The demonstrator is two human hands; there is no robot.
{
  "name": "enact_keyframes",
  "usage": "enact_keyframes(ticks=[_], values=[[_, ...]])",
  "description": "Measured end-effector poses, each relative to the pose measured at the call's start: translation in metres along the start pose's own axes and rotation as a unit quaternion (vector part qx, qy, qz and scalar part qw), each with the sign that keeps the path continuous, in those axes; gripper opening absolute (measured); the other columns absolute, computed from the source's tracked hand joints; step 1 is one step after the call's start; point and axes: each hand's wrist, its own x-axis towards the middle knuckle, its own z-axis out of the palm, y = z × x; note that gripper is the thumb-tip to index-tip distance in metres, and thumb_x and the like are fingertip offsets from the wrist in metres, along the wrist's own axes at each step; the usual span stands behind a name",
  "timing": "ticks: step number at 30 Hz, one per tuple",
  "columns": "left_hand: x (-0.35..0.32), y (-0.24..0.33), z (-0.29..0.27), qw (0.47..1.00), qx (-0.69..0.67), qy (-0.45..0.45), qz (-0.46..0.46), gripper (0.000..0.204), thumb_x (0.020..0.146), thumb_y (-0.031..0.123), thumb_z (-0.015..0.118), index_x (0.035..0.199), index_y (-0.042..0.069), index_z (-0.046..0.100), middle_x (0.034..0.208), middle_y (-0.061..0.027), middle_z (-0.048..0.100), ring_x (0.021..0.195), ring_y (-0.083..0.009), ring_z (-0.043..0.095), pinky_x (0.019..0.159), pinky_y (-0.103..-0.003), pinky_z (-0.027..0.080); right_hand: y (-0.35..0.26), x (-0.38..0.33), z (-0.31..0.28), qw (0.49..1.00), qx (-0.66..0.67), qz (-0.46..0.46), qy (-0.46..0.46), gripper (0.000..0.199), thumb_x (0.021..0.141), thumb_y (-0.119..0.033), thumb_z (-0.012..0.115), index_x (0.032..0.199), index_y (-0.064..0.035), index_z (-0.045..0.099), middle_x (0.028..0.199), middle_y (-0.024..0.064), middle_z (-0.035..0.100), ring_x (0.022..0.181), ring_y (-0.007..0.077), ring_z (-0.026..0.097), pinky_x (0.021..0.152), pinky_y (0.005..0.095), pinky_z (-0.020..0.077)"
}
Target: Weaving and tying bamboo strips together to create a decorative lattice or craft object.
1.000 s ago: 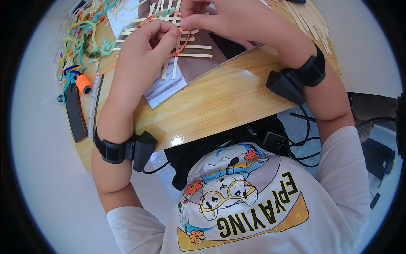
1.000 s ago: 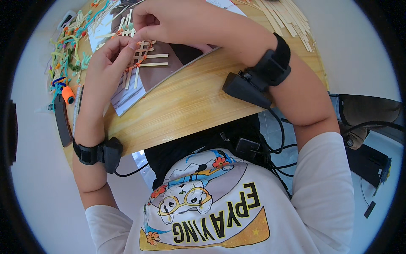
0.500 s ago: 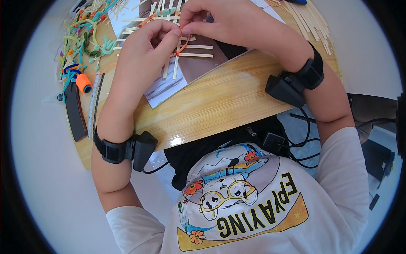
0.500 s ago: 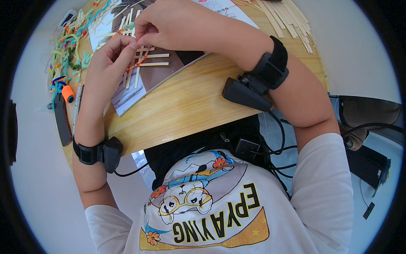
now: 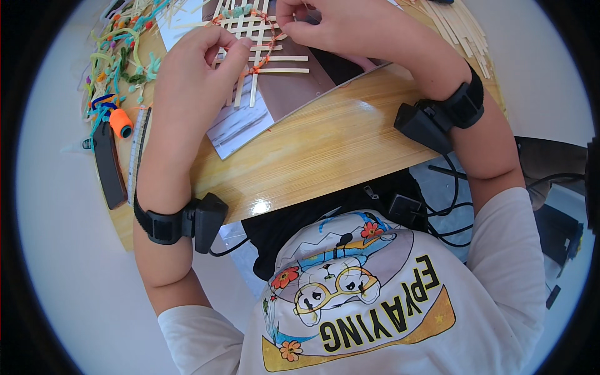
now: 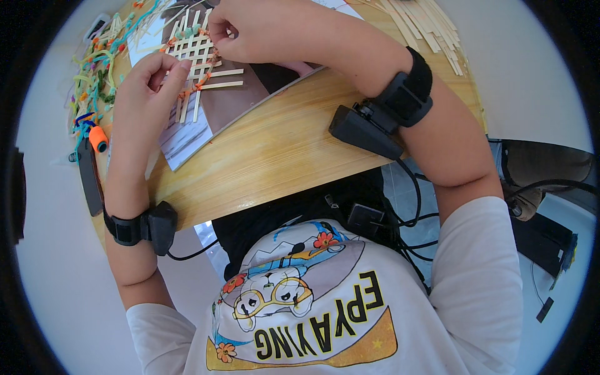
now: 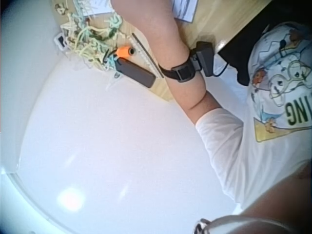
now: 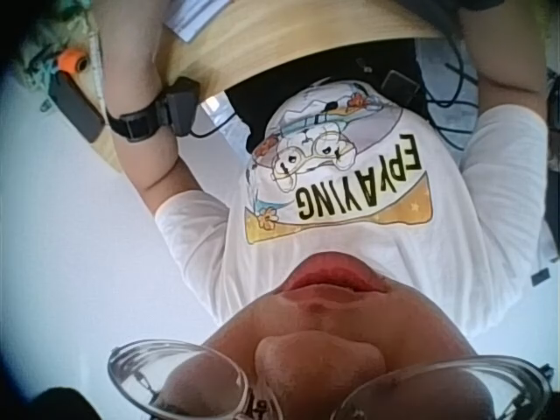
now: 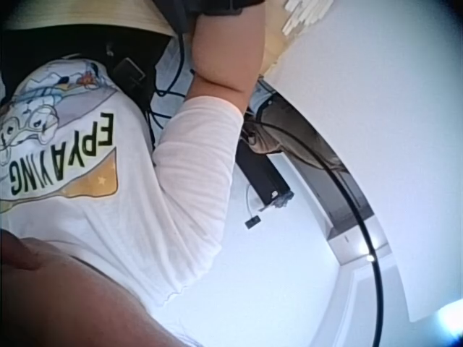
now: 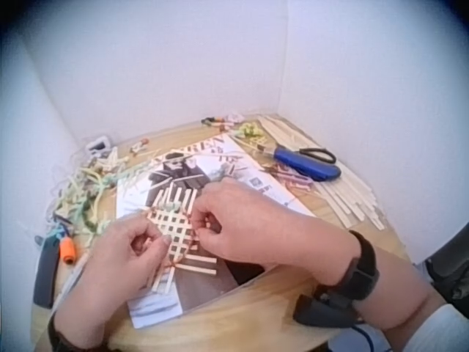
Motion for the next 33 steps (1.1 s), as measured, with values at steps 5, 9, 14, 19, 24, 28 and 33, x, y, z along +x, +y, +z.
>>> enact_keyframes(ticks=[5,9,14,19,24,28,33], values=[[0.001,-0.006,0.001,0.999,0.039,-0.002,0.036,0.024,0.079,0.024,0.067,0.079,0.000,0.063,0.068,-0.0098,0.054,0.063,-0.0211,0.054,0.060,-0.033,0.044,0.001,-0.002,-0.001,1.000,-0.023,-0.006,-0.015,0.014,0.080,-0.013,0.060,0.076,0.0005,0.061,0.085,0.0179,0.058,0.088,0.0326,0.054,0.081,0.0390,0.0446],[-0.001,-0.001,0.000,0.998,0.047,-0.007,0.028,0.021,0.077,0.021,0.066,0.078,0.000,0.063,0.071,-0.0112,0.057,0.063,-0.0235,0.056,0.060,-0.034,0.045,-0.004,-0.003,-0.003,0.998,-0.038,0.014,-0.037,0.015,0.080,-0.012,0.059,0.074,0.0007,0.060,0.085,0.0183,0.056,0.087,0.0326,0.052,0.079,0.0400,0.0440],[-0.002,-0.005,0.002,0.999,0.016,-0.021,0.032,0.018,0.076,0.017,0.067,0.077,0.000,0.062,0.068,-0.0113,0.056,0.060,-0.0234,0.055,0.058,-0.034,0.045,-0.005,-0.003,-0.003,0.998,-0.030,0.008,-0.050,0.015,0.080,-0.012,0.060,0.072,0.0011,0.059,0.084,0.0182,0.055,0.085,0.0322,0.052,0.077,0.0398,0.0435],[-0.002,-0.003,0.001,0.998,0.029,-0.037,0.030,0.017,0.076,0.016,0.066,0.075,0.000,0.061,0.063,-0.0116,0.056,0.056,-0.0240,0.055,0.056,-0.035,0.044,-0.007,-0.004,-0.004,0.998,-0.026,-0.001,-0.053,0.015,0.080,-0.012,0.060,0.072,0.0015,0.059,0.082,0.0173,0.056,0.083,0.0323,0.052,0.076,0.0400,0.0433],[-0.002,0.000,-0.001,0.999,0.019,-0.045,0.021,0.018,0.076,0.017,0.066,0.074,0.000,0.061,0.063,-0.0123,0.057,0.057,-0.0250,0.056,0.057,-0.035,0.045,-0.005,0.000,0.001,0.992,0.102,-0.063,0.029,0.016,0.080,-0.016,0.064,0.078,0.0001,0.060,0.075,0.0130,0.058,0.072,0.0245,0.055,0.066,0.0346,0.0457],[-0.005,-0.001,0.003,0.998,0.026,-0.047,0.034,0.019,0.076,0.019,0.066,0.074,0.000,0.061,0.065,-0.0127,0.058,0.062,-0.0259,0.058,0.059,-0.036,0.046,-0.015,0.002,0.000,0.984,0.148,0.051,-0.083,0.018,0.082,-0.019,0.066,0.081,-0.0013,0.062,0.071,0.0082,0.060,0.066,0.0158,0.056,0.060,0.0290,0.0453],[-0.005,0.004,0.001,0.998,0.017,-0.062,0.029,0.019,0.076,0.019,0.066,0.074,0.001,0.062,0.065,-0.0129,0.058,0.064,-0.0266,0.058,0.060,-0.037,0.046,-0.003,0.001,0.013,0.945,0.313,0.048,-0.086,0.015,0.087,-0.016,0.065,0.090,-0.0008,0.063,0.075,0.0031,0.065,0.068,0.0093,0.058,0.062,0.0234,0.0470]])
